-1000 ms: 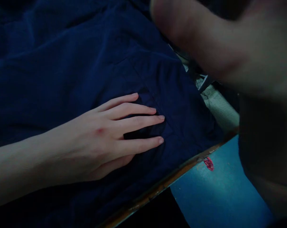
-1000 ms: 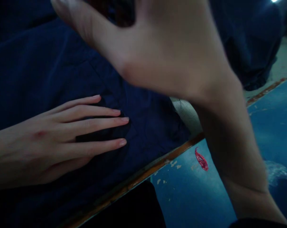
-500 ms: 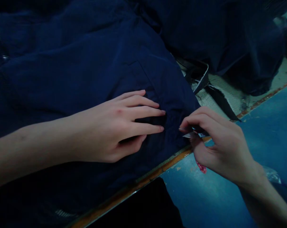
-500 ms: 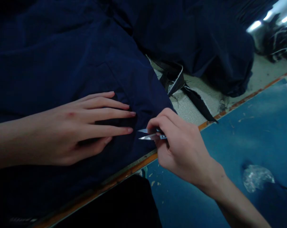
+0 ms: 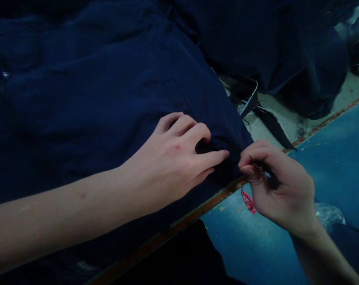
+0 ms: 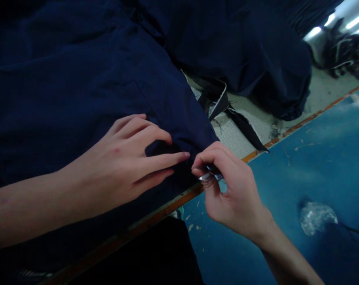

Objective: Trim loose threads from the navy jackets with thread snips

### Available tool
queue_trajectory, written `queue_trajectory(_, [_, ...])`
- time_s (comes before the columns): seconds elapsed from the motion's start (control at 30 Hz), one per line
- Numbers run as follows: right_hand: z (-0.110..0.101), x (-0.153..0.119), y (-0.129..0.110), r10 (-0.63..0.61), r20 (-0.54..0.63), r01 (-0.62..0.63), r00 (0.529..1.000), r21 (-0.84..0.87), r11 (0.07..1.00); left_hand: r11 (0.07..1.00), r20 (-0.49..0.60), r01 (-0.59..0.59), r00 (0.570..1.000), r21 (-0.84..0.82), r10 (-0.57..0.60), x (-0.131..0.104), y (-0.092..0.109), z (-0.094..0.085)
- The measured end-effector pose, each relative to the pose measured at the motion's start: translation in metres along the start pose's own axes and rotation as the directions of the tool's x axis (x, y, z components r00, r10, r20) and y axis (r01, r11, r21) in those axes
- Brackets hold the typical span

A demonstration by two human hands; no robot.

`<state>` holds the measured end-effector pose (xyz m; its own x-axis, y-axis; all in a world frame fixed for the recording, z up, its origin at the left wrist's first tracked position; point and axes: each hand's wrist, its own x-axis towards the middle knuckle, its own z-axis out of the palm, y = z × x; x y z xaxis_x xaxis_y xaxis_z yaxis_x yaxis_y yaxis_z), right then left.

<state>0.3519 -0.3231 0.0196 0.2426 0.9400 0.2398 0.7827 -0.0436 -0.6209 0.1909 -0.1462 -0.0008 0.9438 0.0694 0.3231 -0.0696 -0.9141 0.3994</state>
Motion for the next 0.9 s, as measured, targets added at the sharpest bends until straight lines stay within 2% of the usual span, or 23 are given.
queue_trajectory(0.2, [0.008, 0.000, 0.010, 0.049, -0.025, -0.049, 0.998, 0.025, 0.998, 0.999, -0.033, 0.040, 0.999, -0.029, -0.041, 0.003, 0.007, 0.011])
queue_trajectory(0.4, [0.015, 0.001, 0.012, 0.100, -0.079, -0.098, 0.992, 0.023, 0.995, 0.986, -0.110, 0.003, 0.994, -0.164, -0.021, -0.004, -0.001, 0.010])
queue_trajectory(0.5, [0.015, 0.000, 0.012, 0.103, -0.093, -0.103, 0.990, 0.003, 0.995, 0.987, -0.089, 0.011, 0.996, -0.162, -0.025, -0.006, -0.004, 0.006])
queue_trajectory(0.6, [0.015, -0.001, 0.010, 0.099, -0.048, -0.102, 0.994, -0.057, 0.993, 0.993, -0.052, 0.012, 0.998, -0.113, -0.018, -0.006, -0.004, 0.003])
queue_trajectory(0.73, [0.020, -0.003, 0.006, 0.015, -0.009, -0.016, 1.000, -0.140, 0.990, 0.995, -0.006, 0.047, 0.999, -0.083, -0.048, -0.005, -0.001, 0.000])
queue_trajectory(0.83, [0.021, -0.007, 0.004, -0.001, -0.034, -0.004, 0.999, -0.139, 0.990, 0.994, 0.010, 0.075, 0.997, -0.082, -0.074, -0.005, -0.001, 0.001])
queue_trajectory(0.9, [0.020, -0.009, 0.004, 0.011, -0.020, -0.013, 1.000, -0.117, 0.993, 0.996, -0.012, 0.047, 0.999, -0.070, -0.048, -0.006, -0.002, 0.003])
